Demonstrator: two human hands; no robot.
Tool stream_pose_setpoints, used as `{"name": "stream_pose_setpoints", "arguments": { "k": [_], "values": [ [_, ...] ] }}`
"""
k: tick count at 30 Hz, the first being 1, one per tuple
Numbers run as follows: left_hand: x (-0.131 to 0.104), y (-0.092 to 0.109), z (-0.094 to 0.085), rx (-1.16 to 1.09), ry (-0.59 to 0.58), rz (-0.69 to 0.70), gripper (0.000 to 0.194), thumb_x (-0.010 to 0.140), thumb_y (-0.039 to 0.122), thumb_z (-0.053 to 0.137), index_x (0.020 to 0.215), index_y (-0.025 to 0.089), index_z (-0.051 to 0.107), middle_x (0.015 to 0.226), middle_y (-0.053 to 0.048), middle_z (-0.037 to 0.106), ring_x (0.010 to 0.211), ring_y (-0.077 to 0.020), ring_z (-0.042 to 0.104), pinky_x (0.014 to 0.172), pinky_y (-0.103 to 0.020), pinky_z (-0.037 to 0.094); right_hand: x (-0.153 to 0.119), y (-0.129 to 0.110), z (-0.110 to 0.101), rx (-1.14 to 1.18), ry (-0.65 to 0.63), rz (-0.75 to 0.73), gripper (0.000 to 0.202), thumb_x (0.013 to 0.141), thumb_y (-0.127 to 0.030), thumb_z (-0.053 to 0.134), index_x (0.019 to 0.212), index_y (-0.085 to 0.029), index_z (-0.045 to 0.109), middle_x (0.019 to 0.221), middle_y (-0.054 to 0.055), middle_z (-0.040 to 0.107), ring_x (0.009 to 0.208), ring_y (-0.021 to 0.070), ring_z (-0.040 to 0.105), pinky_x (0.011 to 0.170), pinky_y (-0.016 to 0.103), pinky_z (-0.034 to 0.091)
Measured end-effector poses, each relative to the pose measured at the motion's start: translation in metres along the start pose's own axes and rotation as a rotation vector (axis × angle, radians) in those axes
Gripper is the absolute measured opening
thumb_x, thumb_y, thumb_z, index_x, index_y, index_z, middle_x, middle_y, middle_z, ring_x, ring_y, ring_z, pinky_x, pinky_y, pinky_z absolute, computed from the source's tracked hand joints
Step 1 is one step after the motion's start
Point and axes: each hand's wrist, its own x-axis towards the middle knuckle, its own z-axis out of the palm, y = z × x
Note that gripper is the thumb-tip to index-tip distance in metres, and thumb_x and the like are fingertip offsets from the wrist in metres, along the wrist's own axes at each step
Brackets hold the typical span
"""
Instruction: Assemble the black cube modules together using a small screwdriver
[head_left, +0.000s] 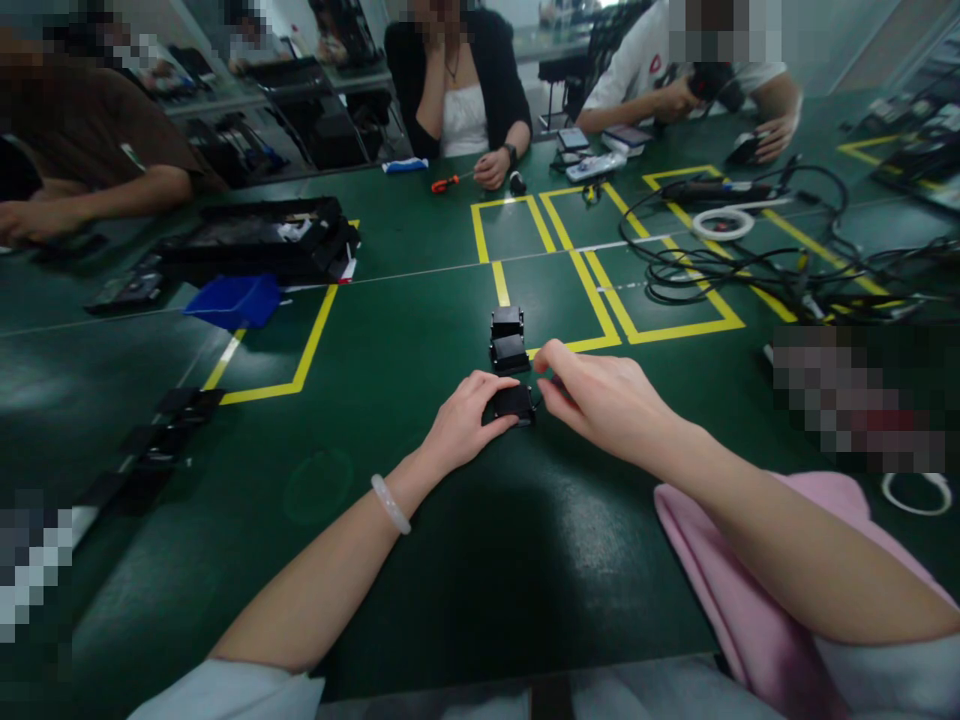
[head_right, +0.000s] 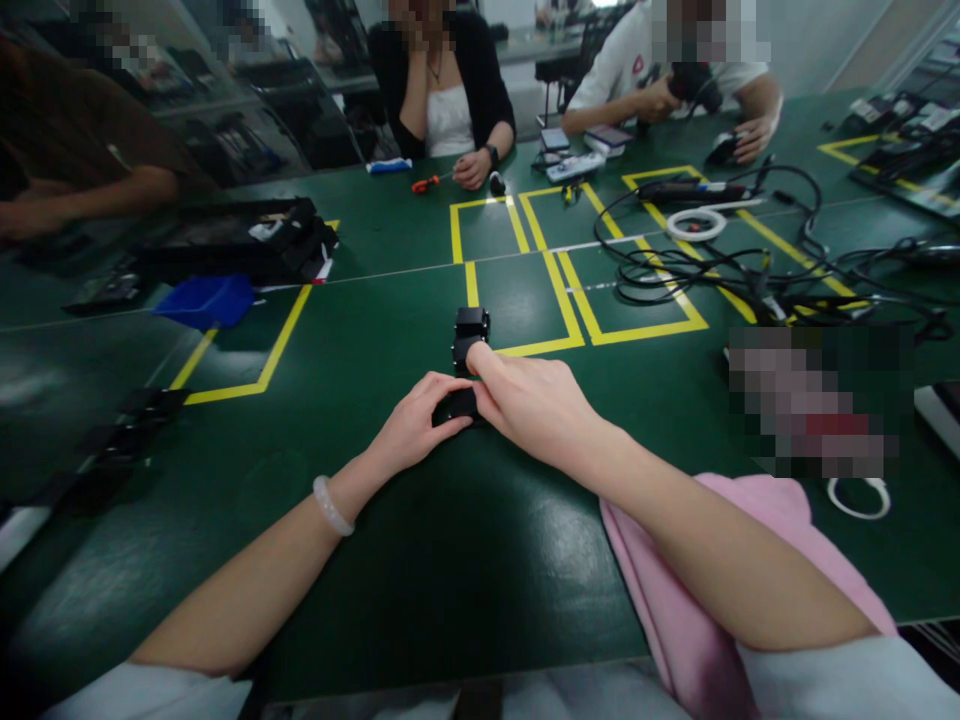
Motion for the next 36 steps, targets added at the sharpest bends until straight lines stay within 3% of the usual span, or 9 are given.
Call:
{"name": "stream_pose_setpoints", "arguments": {
  "k": [3,9,14,20,25,31,36],
  "values": [
    [-0.0001,-0.0005,0.0002,0.002,-0.001,0.0,0.038,0.085,0.032,0.059,0.122,0.025,0.051,0.114,-0.006,0.054,0.108,-0.0227,0.051,0.095,-0.039,0.043,0.0003,-0.001,-0.0011,-0.02,-0.035,0.009,0.025,0.095,-0.037,0.034,0.094,-0.019,0.052,0.076,0.0,0.067,0.067,0.0162,0.063,0.052,0.026,0.026],
    [-0.0003,-0.0006,0.0006,0.004,0.002,0.001,0.038,0.085,0.032,0.059,0.122,0.026,0.051,0.113,-0.006,0.055,0.108,-0.0229,0.051,0.094,-0.039,0.043,-0.0006,-0.0026,-0.0016,0.02,-0.013,-0.011,0.017,0.093,-0.026,0.038,0.105,-0.018,0.049,0.088,0.002,0.068,0.075,0.0161,0.065,0.053,0.025,0.027],
    [0.0,-0.0012,0.0009,0.005,0.008,0.008,0.037,0.085,0.032,0.059,0.121,0.025,0.052,0.114,-0.006,0.055,0.108,-0.0231,0.051,0.095,-0.039,0.043,-0.0002,-0.0026,-0.0032,-0.009,-0.058,-0.004,0.026,0.096,-0.037,0.033,0.096,-0.019,0.052,0.076,0.001,0.067,0.068,0.0169,0.064,0.053,0.026,0.026],
    [-0.0003,-0.0007,0.0005,0.004,0.007,0.003,0.039,0.085,0.032,0.059,0.122,0.025,0.052,0.113,-0.006,0.055,0.107,-0.0229,0.051,0.094,-0.039,0.043,-0.0003,-0.0033,-0.0027,0.045,-0.025,-0.015,0.018,0.093,-0.027,0.037,0.103,-0.019,0.049,0.084,0.001,0.068,0.071,0.0154,0.064,0.054,0.025,0.026],
    [-0.0002,-0.0008,0.0006,0.007,0.009,0.005,0.037,0.085,0.033,0.058,0.121,0.025,0.052,0.112,-0.006,0.055,0.107,-0.0229,0.051,0.094,-0.039,0.043,-0.0004,-0.0038,-0.0033,0.024,-0.064,-0.005,0.027,0.096,-0.037,0.032,0.094,-0.019,0.052,0.076,0.001,0.067,0.067,0.0154,0.062,0.054,0.025,0.026],
    [-0.0001,-0.0006,0.0005,0.004,0.004,0.0,0.039,0.085,0.032,0.059,0.122,0.025,0.051,0.112,-0.006,0.055,0.107,-0.0227,0.051,0.094,-0.04,0.043,-0.0005,-0.0025,-0.003,0.077,-0.027,-0.018,0.021,0.095,-0.028,0.033,0.105,-0.018,0.049,0.087,0.003,0.068,0.074,0.015,0.063,0.056,0.025,0.028],
    [-0.0002,-0.0006,0.0005,-0.002,0.006,-0.001,0.037,0.085,0.034,0.058,0.121,0.025,0.052,0.111,-0.006,0.055,0.106,-0.023,0.051,0.094,-0.039,0.044,-0.0002,-0.0042,-0.0039,0.05,-0.072,-0.007,0.028,0.097,-0.037,0.03,0.095,-0.019,0.052,0.077,0.002,0.067,0.068,0.0154,0.062,0.056,0.025,0.028]
  ]
}}
